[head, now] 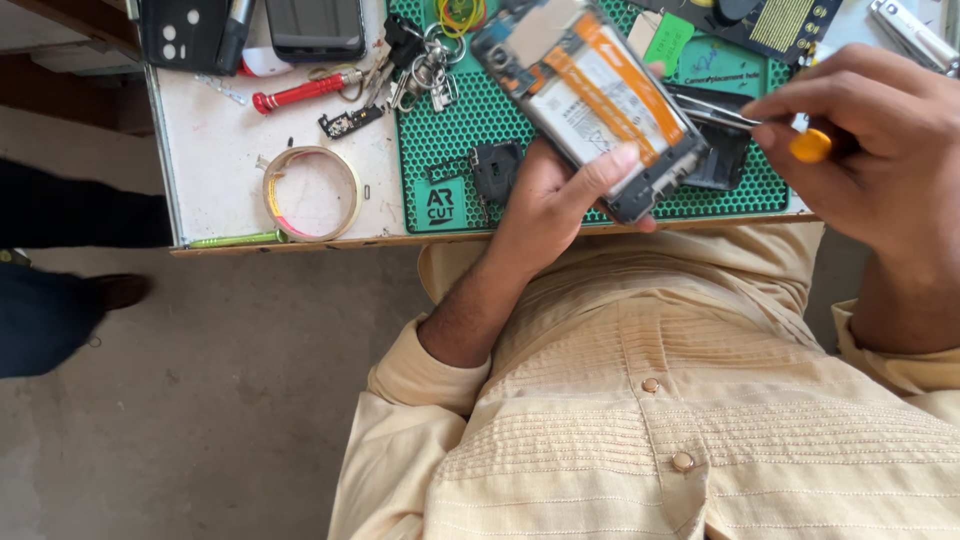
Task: The person uses a screwdriver and tweezers to remove screws and pry open the back of a Samsung smartphone. They carefully lift the battery and disconnect the battery connector from the motherboard.
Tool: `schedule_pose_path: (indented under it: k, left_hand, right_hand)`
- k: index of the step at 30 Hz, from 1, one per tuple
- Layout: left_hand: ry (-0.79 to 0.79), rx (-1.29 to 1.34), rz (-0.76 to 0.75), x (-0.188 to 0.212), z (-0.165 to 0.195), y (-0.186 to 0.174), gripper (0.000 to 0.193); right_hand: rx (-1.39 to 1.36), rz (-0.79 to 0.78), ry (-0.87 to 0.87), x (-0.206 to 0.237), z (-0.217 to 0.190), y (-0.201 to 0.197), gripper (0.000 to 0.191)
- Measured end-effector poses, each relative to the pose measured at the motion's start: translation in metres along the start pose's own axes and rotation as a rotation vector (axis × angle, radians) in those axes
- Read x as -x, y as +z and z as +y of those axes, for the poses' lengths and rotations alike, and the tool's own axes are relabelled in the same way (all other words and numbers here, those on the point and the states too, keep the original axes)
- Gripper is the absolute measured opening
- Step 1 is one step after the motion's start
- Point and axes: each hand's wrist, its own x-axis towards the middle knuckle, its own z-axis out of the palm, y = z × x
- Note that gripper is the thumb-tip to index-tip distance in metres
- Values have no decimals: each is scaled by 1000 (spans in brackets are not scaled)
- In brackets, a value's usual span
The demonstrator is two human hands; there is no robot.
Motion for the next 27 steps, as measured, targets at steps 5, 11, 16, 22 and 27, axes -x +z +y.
schedule_pose_path:
  k: [5,11,16,22,27]
  left_hand:
    - [23,41,-13,1,-7,-2,44]
    - [85,-115,-58,6,-12,-5,38]
    - [92,-225,2,9,-7,-2,40]
    - [91,-469,96,10,-8,2,43]
    - [47,-682,165,11,-14,10,44]
  right_hand:
    - [-8,52,-149,17,-17,22,29]
    - [156,-49,-189,17,-25,32,40]
    - [259,-46,-289,10,-30,34,36]
    - [231,-76,-375,2,-23,38,38]
    - [240,-149,-395,4,-13,44,30]
